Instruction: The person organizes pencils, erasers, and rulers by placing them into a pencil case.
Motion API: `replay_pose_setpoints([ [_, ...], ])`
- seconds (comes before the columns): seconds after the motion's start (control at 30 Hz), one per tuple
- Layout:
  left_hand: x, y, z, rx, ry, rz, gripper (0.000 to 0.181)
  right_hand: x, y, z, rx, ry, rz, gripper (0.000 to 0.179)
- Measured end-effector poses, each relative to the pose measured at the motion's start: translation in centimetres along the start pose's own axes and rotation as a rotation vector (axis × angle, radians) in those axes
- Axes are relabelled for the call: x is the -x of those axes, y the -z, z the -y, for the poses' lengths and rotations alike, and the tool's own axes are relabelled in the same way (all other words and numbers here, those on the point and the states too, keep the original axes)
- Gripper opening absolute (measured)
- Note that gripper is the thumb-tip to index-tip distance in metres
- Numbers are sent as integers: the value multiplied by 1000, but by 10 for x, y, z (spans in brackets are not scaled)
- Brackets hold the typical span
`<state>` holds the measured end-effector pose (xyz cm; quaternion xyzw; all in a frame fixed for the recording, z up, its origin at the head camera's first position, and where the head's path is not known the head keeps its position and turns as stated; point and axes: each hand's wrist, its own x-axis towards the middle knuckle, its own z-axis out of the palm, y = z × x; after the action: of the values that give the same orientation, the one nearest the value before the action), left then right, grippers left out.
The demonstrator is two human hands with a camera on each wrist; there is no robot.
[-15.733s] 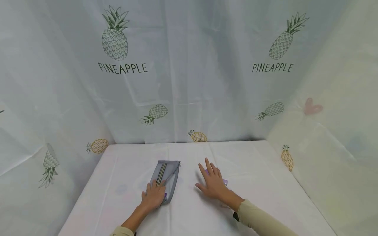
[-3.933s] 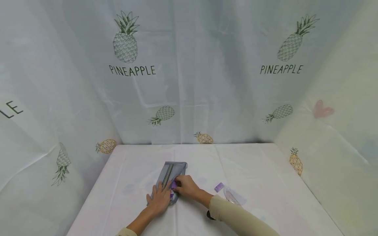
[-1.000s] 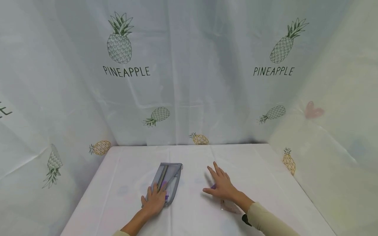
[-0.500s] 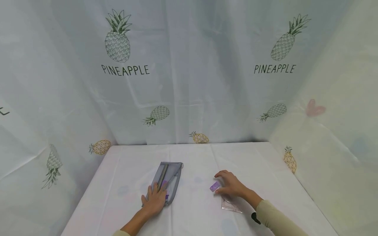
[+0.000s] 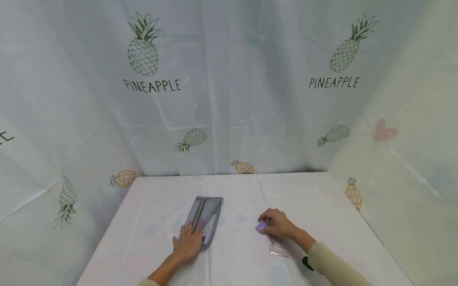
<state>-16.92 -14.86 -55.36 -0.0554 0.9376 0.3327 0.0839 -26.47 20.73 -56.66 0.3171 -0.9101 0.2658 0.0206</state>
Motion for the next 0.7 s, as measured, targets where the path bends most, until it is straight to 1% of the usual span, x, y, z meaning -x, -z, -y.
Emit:
replay_pose_setpoints([
  [0.17, -1, -3, 1, 6, 0, 0, 52, -1, -3, 1, 30, 2, -12, 25],
  [0.33, -4, -4, 2, -7, 7, -7, 53, -3, -3, 1, 22, -23, -28, 21],
  [0.53, -3, -2, 1, -3, -3, -14, 52, -6, -4, 3, 16, -43, -21, 22],
  [0.7, -2, 0, 2, 0, -4, -5, 52, -12, -2, 10, -15, -15, -10, 24],
])
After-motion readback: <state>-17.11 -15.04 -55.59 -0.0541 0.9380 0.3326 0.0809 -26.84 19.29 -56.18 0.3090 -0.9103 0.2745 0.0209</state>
